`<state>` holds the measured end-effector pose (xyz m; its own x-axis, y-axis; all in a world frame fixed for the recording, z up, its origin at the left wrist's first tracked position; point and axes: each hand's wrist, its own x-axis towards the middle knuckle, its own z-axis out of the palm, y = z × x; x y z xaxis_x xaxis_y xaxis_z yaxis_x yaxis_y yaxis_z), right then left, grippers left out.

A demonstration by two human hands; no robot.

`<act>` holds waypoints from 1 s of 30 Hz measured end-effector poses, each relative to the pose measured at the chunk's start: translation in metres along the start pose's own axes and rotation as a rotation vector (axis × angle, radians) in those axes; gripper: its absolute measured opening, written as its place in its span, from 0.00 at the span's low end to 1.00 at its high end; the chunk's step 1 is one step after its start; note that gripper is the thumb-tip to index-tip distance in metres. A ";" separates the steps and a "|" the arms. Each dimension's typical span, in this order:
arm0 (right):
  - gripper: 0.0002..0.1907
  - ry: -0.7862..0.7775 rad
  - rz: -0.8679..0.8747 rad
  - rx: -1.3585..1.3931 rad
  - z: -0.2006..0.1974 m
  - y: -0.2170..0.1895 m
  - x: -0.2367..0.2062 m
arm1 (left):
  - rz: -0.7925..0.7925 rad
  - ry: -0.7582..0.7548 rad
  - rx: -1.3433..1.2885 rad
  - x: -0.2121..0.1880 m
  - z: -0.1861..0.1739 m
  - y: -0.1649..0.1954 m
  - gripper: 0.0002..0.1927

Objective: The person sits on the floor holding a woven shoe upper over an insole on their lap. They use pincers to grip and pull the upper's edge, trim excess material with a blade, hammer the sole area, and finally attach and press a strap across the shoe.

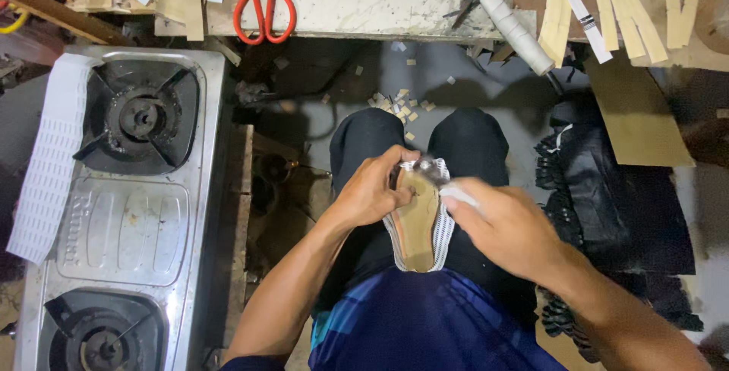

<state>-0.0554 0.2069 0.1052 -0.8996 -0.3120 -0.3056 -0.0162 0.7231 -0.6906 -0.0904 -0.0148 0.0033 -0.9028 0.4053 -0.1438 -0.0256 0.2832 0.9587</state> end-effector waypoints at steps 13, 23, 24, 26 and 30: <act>0.18 -0.033 0.136 -0.058 0.073 0.098 -0.019 | 0.182 0.024 -0.072 -0.002 -0.003 -0.029 0.30; 0.25 -0.140 0.366 -0.012 0.039 0.130 -0.065 | 0.045 0.273 -0.641 0.005 0.010 -0.072 0.29; 0.26 -0.060 0.410 0.092 0.043 0.132 -0.059 | 0.043 0.301 -0.659 0.008 0.004 -0.071 0.30; 0.27 0.071 0.383 0.435 0.061 0.134 -0.044 | 0.126 0.338 -0.828 0.015 -0.007 -0.062 0.31; 0.35 -0.009 0.524 1.451 0.086 0.130 -0.017 | 0.252 0.353 -1.109 0.021 -0.012 -0.033 0.33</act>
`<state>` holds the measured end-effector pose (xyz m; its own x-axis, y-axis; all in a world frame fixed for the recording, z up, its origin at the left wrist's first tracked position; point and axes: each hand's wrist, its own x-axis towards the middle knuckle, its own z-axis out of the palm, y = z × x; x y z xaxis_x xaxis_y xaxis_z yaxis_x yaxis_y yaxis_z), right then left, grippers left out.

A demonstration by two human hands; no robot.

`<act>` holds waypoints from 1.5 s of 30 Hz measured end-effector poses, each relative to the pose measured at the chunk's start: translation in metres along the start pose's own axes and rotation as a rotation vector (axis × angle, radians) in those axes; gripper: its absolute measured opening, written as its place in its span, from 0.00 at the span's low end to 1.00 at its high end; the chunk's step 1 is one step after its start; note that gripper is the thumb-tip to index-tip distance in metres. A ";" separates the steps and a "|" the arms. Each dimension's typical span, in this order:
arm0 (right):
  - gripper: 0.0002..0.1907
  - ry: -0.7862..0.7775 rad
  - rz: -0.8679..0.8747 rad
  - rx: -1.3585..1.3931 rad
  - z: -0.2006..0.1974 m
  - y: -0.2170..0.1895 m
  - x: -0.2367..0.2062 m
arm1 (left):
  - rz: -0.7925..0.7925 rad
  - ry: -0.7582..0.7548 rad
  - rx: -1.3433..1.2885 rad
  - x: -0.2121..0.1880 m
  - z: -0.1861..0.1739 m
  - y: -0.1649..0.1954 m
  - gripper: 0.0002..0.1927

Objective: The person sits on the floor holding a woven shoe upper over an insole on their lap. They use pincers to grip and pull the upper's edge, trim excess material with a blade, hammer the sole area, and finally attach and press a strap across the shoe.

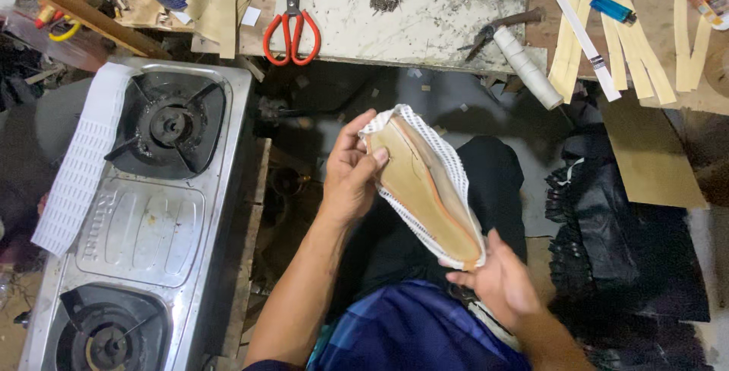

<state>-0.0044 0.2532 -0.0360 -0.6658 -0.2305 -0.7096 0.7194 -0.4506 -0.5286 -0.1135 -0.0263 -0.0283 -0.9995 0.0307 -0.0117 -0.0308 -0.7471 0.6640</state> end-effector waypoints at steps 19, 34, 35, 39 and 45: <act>0.24 0.108 -1.316 -1.279 0.067 -0.049 -0.031 | -0.250 0.254 -0.132 -0.044 0.015 -0.059 0.24; 0.27 -0.088 -0.717 -0.906 0.026 -0.039 -0.030 | -0.355 0.038 -0.124 -0.095 0.000 -0.054 0.41; 0.25 -0.027 -0.595 -0.785 0.026 -0.039 -0.024 | -0.355 0.002 -0.120 -0.101 0.003 -0.057 0.43; 0.20 -0.054 -0.622 -0.627 0.030 -0.035 -0.009 | -0.430 -0.084 -0.014 -0.108 0.013 -0.066 0.47; 0.11 0.047 -0.594 -0.456 0.028 -0.034 -0.015 | -0.485 -0.063 -0.138 -0.106 0.009 -0.066 0.38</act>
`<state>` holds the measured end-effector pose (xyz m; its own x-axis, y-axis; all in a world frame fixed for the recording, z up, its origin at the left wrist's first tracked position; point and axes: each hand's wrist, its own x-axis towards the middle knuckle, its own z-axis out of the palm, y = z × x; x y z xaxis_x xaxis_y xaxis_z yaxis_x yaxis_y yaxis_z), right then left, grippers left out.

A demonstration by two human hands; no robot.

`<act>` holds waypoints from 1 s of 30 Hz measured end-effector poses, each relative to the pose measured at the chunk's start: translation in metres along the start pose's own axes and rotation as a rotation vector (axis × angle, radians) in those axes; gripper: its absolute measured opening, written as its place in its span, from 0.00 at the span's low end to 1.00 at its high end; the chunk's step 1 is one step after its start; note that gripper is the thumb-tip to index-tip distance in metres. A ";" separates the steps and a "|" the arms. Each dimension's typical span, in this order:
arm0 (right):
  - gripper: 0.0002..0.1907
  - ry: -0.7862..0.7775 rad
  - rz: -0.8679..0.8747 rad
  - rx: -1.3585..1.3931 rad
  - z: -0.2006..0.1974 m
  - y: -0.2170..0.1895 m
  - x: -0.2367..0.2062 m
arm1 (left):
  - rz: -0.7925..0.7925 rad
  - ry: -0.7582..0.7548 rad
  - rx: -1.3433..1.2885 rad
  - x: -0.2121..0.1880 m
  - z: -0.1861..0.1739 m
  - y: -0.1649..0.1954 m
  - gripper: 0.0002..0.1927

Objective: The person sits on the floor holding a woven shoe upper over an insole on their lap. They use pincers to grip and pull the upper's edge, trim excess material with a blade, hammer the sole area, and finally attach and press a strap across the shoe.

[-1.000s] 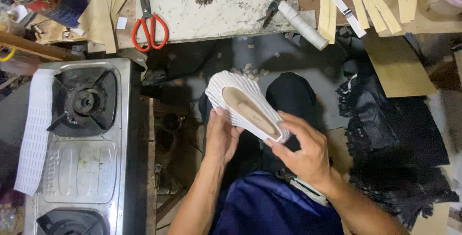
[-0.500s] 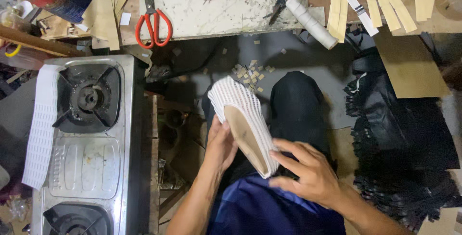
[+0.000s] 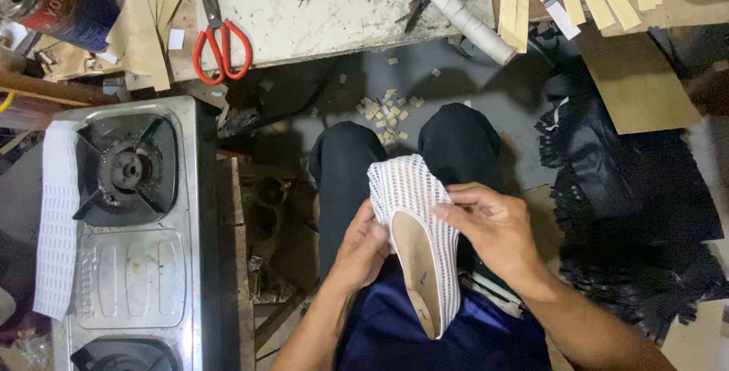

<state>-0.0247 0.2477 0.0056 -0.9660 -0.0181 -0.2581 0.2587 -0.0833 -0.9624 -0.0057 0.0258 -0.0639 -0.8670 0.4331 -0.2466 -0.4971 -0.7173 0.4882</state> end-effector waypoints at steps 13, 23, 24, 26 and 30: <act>0.04 -0.092 0.181 0.413 -0.046 0.042 0.008 | 0.175 0.155 -0.010 0.017 -0.008 -0.010 0.03; 0.03 -0.414 0.190 0.458 -0.055 0.040 0.029 | -0.202 -0.118 -0.177 0.031 -0.003 -0.013 0.38; 0.03 -0.440 0.165 0.425 -0.055 0.039 0.031 | -0.287 -0.133 -0.165 0.035 0.000 -0.014 0.45; 0.03 -0.492 0.249 0.552 -0.055 0.037 0.034 | -0.384 -0.395 -0.358 0.035 0.008 -0.020 0.54; 0.04 -0.646 0.317 0.752 -0.050 0.038 0.034 | -0.411 -0.486 -0.420 0.036 0.013 -0.028 0.62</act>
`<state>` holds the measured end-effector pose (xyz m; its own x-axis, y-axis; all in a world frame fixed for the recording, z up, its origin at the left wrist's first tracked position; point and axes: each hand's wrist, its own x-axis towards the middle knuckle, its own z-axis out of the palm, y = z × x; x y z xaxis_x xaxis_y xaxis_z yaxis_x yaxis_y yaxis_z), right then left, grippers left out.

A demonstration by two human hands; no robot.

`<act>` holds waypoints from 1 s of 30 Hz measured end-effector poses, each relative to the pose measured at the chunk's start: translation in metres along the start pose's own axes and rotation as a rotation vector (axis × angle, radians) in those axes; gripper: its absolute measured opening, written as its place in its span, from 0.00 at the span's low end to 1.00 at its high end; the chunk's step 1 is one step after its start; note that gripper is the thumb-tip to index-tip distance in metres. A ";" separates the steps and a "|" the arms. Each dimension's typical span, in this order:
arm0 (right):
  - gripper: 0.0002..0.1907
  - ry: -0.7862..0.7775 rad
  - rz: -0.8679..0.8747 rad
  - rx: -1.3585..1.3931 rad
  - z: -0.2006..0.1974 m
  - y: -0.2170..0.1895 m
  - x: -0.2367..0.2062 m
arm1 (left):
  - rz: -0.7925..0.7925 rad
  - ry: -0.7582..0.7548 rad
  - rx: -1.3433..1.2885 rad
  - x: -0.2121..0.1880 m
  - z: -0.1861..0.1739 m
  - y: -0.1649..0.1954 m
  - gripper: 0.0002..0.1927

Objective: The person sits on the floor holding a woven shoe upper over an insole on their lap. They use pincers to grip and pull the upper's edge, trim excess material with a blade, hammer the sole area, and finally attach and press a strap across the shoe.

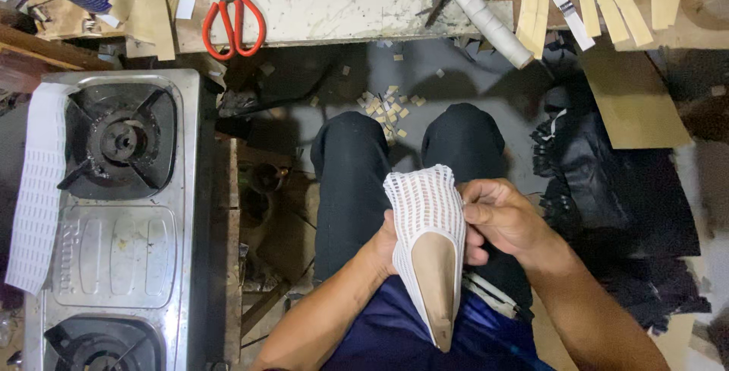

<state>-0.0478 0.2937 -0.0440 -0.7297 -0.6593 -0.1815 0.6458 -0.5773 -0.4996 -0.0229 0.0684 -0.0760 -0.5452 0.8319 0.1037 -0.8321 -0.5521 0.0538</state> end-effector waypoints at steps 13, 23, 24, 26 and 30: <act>0.17 0.682 0.229 -1.637 0.056 0.010 -0.037 | 0.501 0.380 0.849 0.000 0.028 0.081 0.35; 0.28 0.232 0.342 -2.042 0.068 0.040 -0.076 | 0.500 0.245 2.735 0.042 0.054 0.083 0.25; 0.27 0.176 0.083 -2.095 0.065 0.043 -0.079 | 0.531 0.239 2.749 0.041 0.051 0.079 0.24; 0.28 0.187 0.211 -2.127 0.059 0.049 -0.084 | 0.556 0.248 2.766 0.036 0.046 0.071 0.22; 0.28 0.243 0.371 -2.210 0.048 0.057 -0.082 | 0.592 0.267 2.772 0.030 0.040 0.071 0.20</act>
<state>0.0593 0.2919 -0.0172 -0.7903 -0.4246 -0.4418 -0.3405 0.9038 -0.2594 -0.0941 0.0519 -0.0289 -0.6512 0.5940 0.4724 0.7499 0.5992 0.2804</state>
